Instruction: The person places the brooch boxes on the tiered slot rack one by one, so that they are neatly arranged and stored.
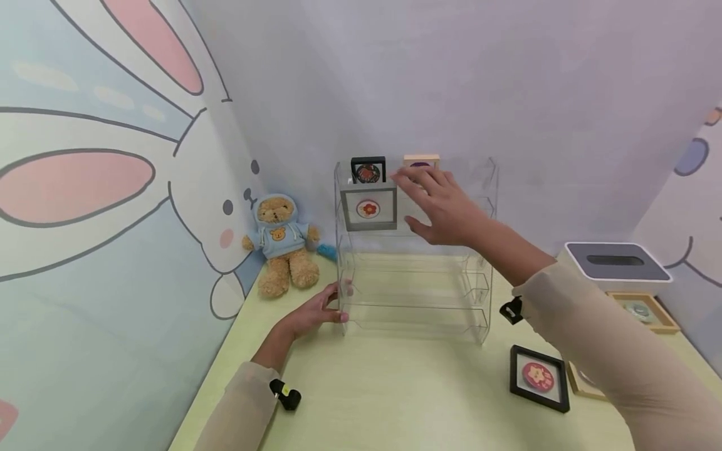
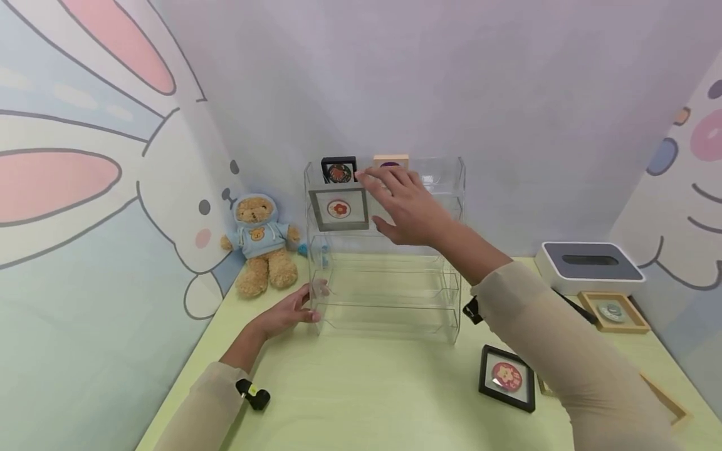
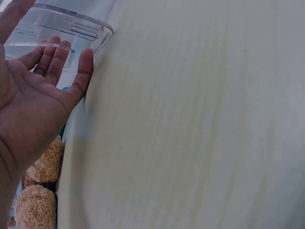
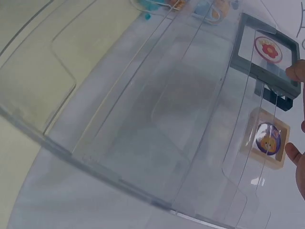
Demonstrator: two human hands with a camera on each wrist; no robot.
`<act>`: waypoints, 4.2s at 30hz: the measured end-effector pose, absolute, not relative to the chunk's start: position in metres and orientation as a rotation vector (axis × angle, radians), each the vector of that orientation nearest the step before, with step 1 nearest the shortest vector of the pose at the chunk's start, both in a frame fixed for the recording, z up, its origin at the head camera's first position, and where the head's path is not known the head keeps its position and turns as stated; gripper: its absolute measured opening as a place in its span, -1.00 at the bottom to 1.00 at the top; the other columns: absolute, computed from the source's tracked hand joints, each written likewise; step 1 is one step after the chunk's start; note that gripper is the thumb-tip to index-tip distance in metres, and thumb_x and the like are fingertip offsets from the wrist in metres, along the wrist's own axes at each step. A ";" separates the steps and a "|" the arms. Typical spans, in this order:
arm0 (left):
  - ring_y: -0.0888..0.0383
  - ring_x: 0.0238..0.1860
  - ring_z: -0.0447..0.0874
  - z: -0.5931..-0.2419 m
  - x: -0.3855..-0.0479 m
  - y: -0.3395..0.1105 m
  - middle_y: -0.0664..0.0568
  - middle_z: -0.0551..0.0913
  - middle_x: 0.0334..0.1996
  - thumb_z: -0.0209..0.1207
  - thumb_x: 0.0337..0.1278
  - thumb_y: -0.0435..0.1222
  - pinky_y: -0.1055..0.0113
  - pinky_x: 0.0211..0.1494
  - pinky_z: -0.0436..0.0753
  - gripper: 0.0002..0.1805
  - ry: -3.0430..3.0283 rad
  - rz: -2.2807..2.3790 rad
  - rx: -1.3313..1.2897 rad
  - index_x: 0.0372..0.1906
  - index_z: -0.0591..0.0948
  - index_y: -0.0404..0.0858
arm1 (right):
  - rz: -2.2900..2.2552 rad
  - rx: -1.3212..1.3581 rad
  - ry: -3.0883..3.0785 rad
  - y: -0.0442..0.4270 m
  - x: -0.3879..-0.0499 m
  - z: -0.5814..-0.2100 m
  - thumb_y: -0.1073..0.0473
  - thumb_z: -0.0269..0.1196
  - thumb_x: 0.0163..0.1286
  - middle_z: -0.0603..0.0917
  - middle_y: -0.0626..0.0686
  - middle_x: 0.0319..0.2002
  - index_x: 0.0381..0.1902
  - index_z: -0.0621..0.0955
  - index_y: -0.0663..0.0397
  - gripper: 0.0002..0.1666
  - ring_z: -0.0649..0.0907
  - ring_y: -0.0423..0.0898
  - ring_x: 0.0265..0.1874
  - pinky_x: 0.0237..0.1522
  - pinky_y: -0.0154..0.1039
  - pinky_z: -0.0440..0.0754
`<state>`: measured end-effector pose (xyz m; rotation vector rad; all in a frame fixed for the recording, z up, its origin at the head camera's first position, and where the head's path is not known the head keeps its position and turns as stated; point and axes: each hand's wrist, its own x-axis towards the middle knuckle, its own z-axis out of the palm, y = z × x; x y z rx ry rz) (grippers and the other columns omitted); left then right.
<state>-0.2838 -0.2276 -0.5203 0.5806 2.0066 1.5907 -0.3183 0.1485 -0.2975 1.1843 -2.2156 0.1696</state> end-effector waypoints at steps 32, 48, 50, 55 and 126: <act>-0.24 0.73 0.10 -0.520 -0.283 -0.227 -0.19 0.17 0.74 0.43 0.45 -0.12 -0.13 0.61 0.31 0.07 2.039 1.583 0.610 0.83 0.04 -0.06 | 0.168 0.766 -2.558 0.374 -0.250 -0.384 -0.01 0.57 0.26 0.55 0.38 0.40 0.63 0.41 0.16 0.06 0.51 0.48 0.29 0.17 0.56 0.42; -0.23 0.72 0.11 -0.521 -0.285 -0.228 -0.18 0.18 0.73 0.44 0.44 -0.16 0.10 0.52 0.38 0.05 2.047 1.578 0.625 0.81 0.07 -0.08 | 0.102 0.507 -2.991 0.456 -0.218 -0.461 -0.18 0.48 0.46 0.58 0.64 0.26 0.36 0.60 0.47 -0.13 0.68 0.61 0.09 0.04 0.47 0.68; -0.23 0.72 0.11 -0.522 -0.286 -0.228 -0.19 0.19 0.73 0.43 0.45 -0.15 0.10 0.52 0.38 0.04 2.045 1.577 0.625 0.81 0.07 -0.09 | 0.114 0.505 -2.977 0.461 -0.215 -0.467 -0.16 0.50 0.45 0.60 0.63 0.23 0.34 0.60 0.48 -0.14 0.67 0.60 0.09 0.05 0.48 0.66; -0.25 0.73 0.10 -0.523 -0.286 -0.229 -0.19 0.18 0.73 0.42 0.46 -0.15 0.04 0.55 0.37 0.04 2.041 1.580 0.629 0.82 0.06 -0.07 | 0.132 0.497 -2.908 0.470 -0.207 -0.481 -0.20 0.57 0.34 0.60 0.61 0.22 0.31 0.62 0.49 -0.07 0.62 0.60 0.12 0.09 0.52 0.59; -0.27 0.75 0.06 -0.525 -0.284 -0.229 -0.19 0.14 0.74 0.39 0.49 -0.23 -0.05 0.58 0.37 0.03 1.999 1.601 0.603 0.82 0.03 -0.06 | 0.146 0.398 -2.537 0.440 -0.206 -0.476 -1.00 -0.04 0.11 0.32 0.58 0.35 0.64 0.23 0.42 0.73 0.30 0.56 0.29 0.16 0.55 0.18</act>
